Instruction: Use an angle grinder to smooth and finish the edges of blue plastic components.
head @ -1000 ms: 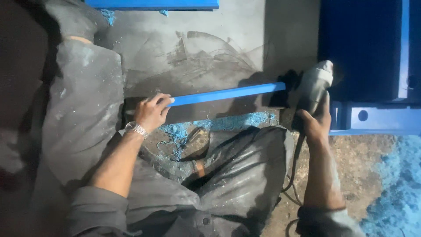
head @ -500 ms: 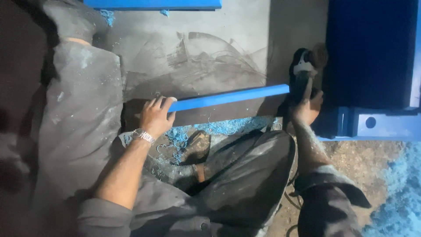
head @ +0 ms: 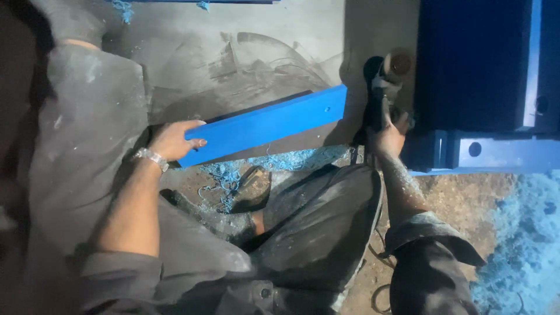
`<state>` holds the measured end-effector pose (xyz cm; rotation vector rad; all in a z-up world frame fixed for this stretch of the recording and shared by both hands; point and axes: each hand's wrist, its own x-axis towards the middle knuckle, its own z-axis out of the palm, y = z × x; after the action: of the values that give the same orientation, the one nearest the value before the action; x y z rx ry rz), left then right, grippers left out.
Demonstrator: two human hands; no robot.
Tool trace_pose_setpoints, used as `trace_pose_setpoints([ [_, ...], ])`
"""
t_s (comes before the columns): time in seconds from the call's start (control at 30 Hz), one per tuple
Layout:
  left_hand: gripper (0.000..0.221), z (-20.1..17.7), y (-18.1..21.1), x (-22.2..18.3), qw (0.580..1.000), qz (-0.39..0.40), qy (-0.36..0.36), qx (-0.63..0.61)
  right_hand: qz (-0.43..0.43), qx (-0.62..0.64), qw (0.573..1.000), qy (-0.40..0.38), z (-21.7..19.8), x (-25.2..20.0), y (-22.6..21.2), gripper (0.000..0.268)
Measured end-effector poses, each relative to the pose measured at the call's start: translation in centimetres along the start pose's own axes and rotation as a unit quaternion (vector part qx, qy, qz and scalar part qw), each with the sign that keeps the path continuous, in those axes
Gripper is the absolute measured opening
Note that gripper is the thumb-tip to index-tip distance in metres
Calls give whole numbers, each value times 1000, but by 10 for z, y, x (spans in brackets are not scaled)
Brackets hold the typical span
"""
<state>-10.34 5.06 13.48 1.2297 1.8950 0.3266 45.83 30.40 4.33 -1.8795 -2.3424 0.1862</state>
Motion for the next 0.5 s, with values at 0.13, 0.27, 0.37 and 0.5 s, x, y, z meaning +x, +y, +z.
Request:
trace_pose_setpoints([
  [0.13, 64, -7, -27, 11, 997, -54, -61, 1, 95, 58, 992, -55, 15, 1, 14, 76],
  [0.27, 70, -1, -62, 41, 994, -6, -105, 30, 29, 49, 998, -12, -68, -29, -85, 69],
  [0.37, 76, 1, -66, 59, 988, 21, -136, 68, -80, 50, 994, -51, -74, -56, -127, 52],
  [0.5, 84, -6, -72, 58, 980, -2, -175, 99, -367, 110, 912, -149, -36, -122, -196, 46],
])
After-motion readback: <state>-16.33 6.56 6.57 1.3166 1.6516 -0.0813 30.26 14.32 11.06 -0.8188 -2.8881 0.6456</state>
